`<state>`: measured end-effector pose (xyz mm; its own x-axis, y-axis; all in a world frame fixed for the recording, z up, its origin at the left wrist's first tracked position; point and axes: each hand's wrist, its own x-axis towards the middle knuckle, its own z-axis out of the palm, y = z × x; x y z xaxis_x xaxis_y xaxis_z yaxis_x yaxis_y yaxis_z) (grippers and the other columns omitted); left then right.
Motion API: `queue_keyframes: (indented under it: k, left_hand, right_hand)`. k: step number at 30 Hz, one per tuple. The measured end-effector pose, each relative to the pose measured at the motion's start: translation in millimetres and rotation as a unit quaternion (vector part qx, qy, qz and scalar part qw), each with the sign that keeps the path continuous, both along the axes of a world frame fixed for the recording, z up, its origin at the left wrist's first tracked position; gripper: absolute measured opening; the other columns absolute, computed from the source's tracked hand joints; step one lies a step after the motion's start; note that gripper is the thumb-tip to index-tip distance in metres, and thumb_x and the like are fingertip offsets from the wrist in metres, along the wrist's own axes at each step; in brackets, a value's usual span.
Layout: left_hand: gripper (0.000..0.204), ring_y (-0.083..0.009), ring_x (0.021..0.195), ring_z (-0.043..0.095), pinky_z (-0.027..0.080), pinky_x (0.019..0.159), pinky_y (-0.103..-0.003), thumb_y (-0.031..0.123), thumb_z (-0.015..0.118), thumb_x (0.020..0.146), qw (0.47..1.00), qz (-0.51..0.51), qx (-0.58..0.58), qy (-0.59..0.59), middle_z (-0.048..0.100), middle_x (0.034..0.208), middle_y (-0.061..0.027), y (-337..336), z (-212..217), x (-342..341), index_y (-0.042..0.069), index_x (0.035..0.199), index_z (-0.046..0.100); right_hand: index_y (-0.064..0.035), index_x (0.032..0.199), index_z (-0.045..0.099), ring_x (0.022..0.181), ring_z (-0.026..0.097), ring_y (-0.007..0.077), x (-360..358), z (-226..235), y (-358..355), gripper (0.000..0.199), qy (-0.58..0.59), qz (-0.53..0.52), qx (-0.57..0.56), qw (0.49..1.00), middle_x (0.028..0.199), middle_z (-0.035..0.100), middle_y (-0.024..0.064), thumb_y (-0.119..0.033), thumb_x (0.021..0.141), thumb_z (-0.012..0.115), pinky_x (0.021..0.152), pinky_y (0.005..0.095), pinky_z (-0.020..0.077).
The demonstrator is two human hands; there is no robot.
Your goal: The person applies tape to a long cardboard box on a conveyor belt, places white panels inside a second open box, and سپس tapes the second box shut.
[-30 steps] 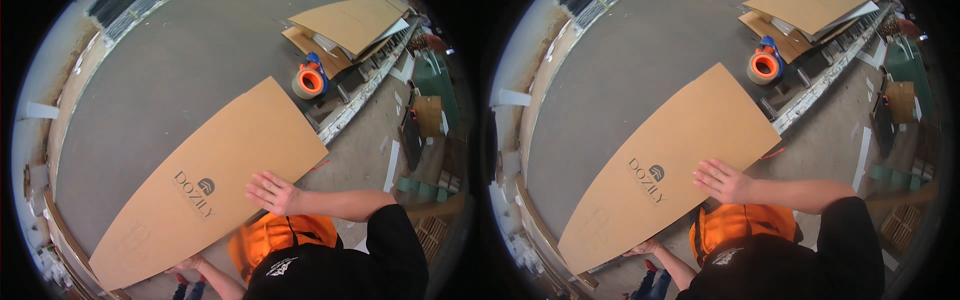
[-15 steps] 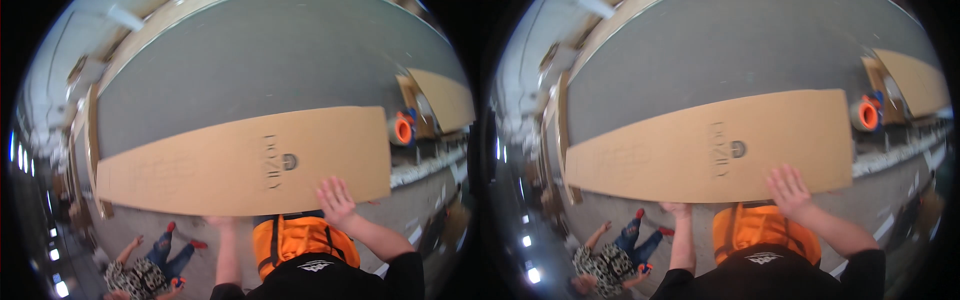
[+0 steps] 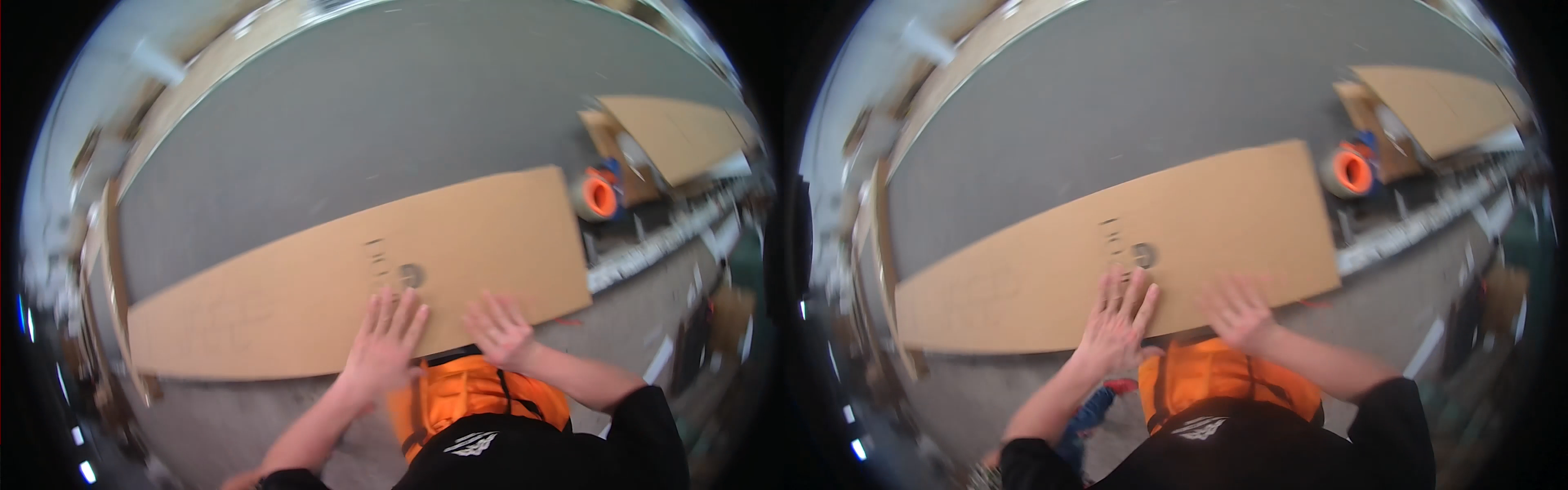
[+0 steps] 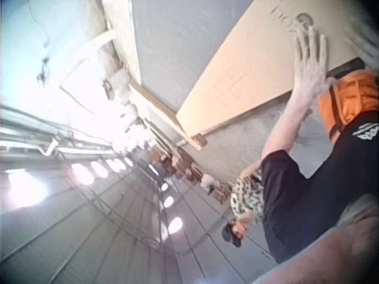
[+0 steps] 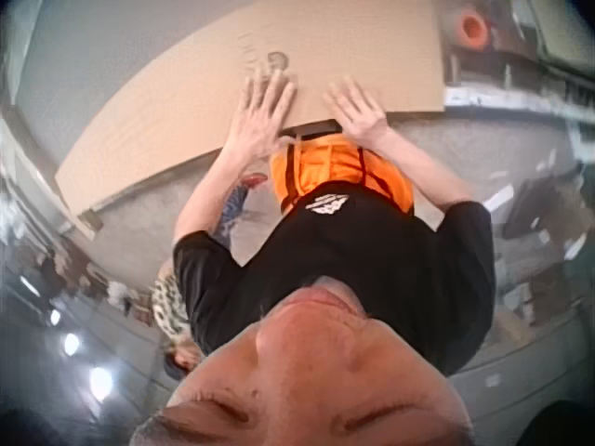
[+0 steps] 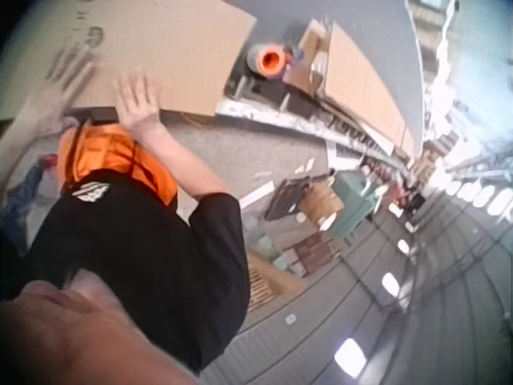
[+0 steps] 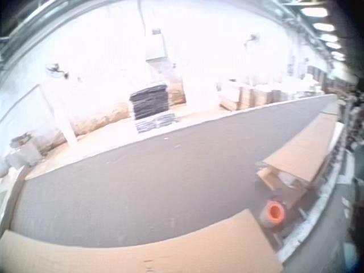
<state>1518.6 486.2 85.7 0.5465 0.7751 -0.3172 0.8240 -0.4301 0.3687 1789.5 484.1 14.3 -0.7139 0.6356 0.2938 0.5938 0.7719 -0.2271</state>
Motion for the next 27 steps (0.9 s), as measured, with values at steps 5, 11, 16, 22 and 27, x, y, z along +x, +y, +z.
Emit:
queue_keyframes:
  k: [5,11,16,22,27]
  left_hand:
    - [0.109,-0.0587,0.145,0.005,0.005,0.117,-0.067,0.057,0.075,0.073,0.973,-0.153,0.104,0.136,0.017,0.159,-0.0315,-20,-46,-8,-0.006,0.15,0.03]
    - [0.096,-0.0481,0.145,0.019,0.012,0.118,-0.061,0.059,0.062,0.084,0.992,-0.079,0.094,-0.024,0.025,0.156,-0.028,71,-17,10,-0.002,0.151,0.03]
    - [0.077,-0.0406,0.122,0.047,0.035,0.106,-0.051,0.053,0.06,0.089,0.989,0.106,0.106,-0.006,0.05,0.133,-0.025,143,-40,14,0.001,0.142,0.043]
    - [0.103,-0.0518,0.137,0.027,0.02,0.115,-0.057,0.065,0.066,0.077,0.992,-0.029,0.124,-0.009,0.035,0.145,-0.0312,81,-30,5,-0.005,0.146,0.036]
    - [0.094,-0.0595,0.143,0.012,0.01,0.114,-0.071,0.054,0.061,0.086,0.944,-0.318,0.067,0.06,0.021,0.161,-0.0248,-9,-12,14,-0.003,0.152,0.029]
  right_hand:
    - [-0.0022,0.112,0.07,0.118,0.063,0.0332,-12,-16,-31,0.035,0.101,-0.104,0.087,0.986,0.121,0.068,0.0146,-0.016,0.081,0.059,0.105,0.0489,0.0478]
    - [-0.0022,0.108,0.071,0.116,0.065,0.0316,-23,-13,-38,0.03,0.107,-0.137,0.117,0.978,0.118,0.069,0.0137,-0.013,0.083,0.058,0.104,0.0464,0.0486]
    - [-0.0041,0.109,0.071,0.115,0.065,0.0299,-36,-1,-52,0.031,0.064,-0.18,0.107,0.976,0.118,0.069,0.0119,-0.011,0.08,0.061,0.104,0.045,0.0498]
    - [-0.006,0.108,0.072,0.116,0.065,0.0277,-55,-6,-104,0.034,0.04,-0.234,0.119,0.964,0.117,0.07,0.0104,-0.01,0.076,0.06,0.105,0.0435,0.05]
    - [-0.0057,0.107,0.072,0.114,0.066,0.024,-62,15,-95,0.036,0.02,-0.239,0.072,0.968,0.115,0.071,0.0092,-0.011,0.073,0.06,0.102,0.0406,0.0512]
